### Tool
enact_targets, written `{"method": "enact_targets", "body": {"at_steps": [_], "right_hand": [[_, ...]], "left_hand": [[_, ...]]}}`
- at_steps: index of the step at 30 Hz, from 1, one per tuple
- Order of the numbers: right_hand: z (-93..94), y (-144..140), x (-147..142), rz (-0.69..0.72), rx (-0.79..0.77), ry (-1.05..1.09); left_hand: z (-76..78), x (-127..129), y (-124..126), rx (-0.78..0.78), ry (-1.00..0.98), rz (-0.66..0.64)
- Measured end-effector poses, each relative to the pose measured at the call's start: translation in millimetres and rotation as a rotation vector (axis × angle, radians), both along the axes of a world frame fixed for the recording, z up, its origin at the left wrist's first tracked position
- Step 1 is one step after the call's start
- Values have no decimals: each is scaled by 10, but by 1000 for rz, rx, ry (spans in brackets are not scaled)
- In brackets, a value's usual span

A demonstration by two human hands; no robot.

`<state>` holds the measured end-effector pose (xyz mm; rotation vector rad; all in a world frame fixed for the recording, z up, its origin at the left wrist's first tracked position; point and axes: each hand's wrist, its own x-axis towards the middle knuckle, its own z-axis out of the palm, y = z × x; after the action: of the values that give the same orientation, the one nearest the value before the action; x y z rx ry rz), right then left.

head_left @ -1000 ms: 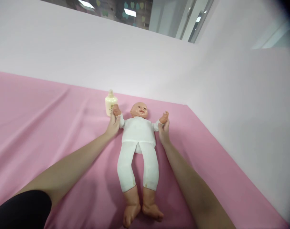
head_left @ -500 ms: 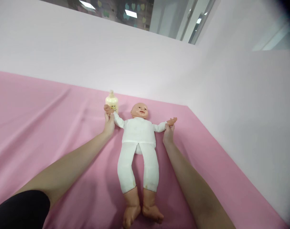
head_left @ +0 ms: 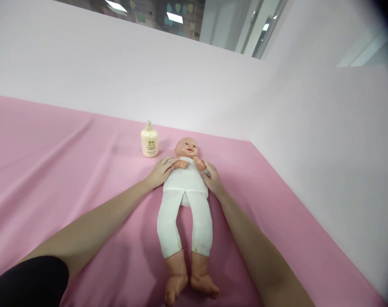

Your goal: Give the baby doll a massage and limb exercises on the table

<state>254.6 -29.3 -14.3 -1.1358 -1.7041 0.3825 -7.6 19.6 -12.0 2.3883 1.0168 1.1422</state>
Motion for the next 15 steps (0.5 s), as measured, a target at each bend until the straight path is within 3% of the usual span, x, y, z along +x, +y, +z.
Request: {"method": "enact_targets", "body": {"at_steps": [4, 7, 11, 15], "right_hand": [[-34, 20, 14, -26, -6, -12], [0, -5, -4, -16, -11, 57], [49, -27, -24, 22, 6, 235], [48, 13, 18, -87, 37, 401]], "left_hand": [[2, -1, -8, 38, 10, 22], [4, -13, -30, 32, -86, 45], [-44, -36, -15, -78, -360, 87], [-83, -74, 65, -251, -719, 154]]}}
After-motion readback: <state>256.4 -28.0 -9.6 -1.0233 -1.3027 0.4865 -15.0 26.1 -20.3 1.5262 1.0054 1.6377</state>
